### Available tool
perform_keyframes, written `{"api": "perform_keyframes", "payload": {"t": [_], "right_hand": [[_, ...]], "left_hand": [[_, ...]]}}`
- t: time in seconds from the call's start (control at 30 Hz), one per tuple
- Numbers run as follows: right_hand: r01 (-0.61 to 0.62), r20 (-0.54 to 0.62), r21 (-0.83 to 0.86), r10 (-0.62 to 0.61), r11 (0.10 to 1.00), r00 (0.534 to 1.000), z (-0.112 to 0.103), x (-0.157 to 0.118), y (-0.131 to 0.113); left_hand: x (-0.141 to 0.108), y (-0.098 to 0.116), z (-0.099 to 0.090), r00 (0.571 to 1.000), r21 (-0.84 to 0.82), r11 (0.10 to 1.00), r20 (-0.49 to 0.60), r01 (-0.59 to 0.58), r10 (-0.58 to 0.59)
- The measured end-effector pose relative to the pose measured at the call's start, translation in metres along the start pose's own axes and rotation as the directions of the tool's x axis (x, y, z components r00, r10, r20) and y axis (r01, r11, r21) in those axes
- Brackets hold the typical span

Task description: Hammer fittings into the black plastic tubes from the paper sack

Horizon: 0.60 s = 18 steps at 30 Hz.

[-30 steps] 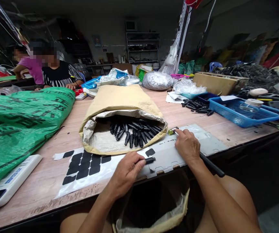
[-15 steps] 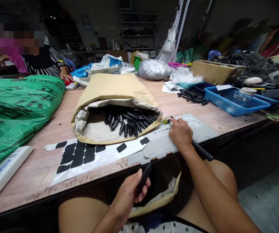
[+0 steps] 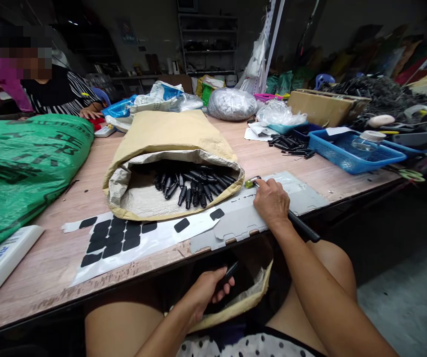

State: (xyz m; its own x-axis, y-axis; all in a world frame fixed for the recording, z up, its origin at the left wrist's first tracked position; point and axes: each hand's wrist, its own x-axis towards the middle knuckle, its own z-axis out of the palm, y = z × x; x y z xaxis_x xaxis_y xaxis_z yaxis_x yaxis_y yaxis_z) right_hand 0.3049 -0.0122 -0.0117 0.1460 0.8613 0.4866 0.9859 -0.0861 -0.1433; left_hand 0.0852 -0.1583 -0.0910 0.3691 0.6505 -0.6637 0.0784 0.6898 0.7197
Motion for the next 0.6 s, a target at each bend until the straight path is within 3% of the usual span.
{"api": "perform_keyframes", "payload": {"t": [0.1,0.2,0.27,0.33,0.37,0.43,0.5,0.6], "right_hand": [[0.017,-0.143,0.088,-0.004,0.996,0.99,-0.012,-0.002,-0.002],[0.147,-0.239,0.338,-0.067,0.93,0.969,-0.042,-0.021,-0.003],[0.266,-0.136,0.6,-0.231,0.755,0.963,-0.067,-0.045,-0.001],[0.224,0.098,0.772,-0.46,0.595,0.883,-0.089,-0.073,0.0],[0.178,0.197,0.799,-0.53,0.574,0.825,-0.096,-0.087,0.0],[0.124,0.32,0.791,-0.577,0.6,0.752,-0.102,-0.11,-0.001],[0.113,0.38,0.763,-0.583,0.637,0.718,-0.099,-0.124,-0.004],[0.148,0.389,0.738,-0.595,0.658,0.704,-0.09,-0.132,-0.01]], "left_hand": [[-0.01,0.001,0.004,0.997,-0.165,0.986,0.072,0.027,-0.015],[-0.027,0.002,0.005,0.995,-0.251,0.968,0.096,0.03,-0.007],[-0.038,0.003,0.005,0.996,-0.286,0.958,0.092,0.027,0.0],[-0.046,0.005,0.004,0.996,-0.312,0.95,0.084,0.015,0.012],[-0.049,0.007,0.005,0.996,-0.319,0.948,0.082,0.005,0.023],[-0.053,0.01,0.006,0.995,-0.322,0.947,0.087,-0.014,0.044],[-0.055,0.011,0.007,0.993,-0.313,0.949,0.104,-0.024,0.06],[-0.056,0.009,0.008,0.992,-0.278,0.96,0.106,-0.037,0.069]]}}
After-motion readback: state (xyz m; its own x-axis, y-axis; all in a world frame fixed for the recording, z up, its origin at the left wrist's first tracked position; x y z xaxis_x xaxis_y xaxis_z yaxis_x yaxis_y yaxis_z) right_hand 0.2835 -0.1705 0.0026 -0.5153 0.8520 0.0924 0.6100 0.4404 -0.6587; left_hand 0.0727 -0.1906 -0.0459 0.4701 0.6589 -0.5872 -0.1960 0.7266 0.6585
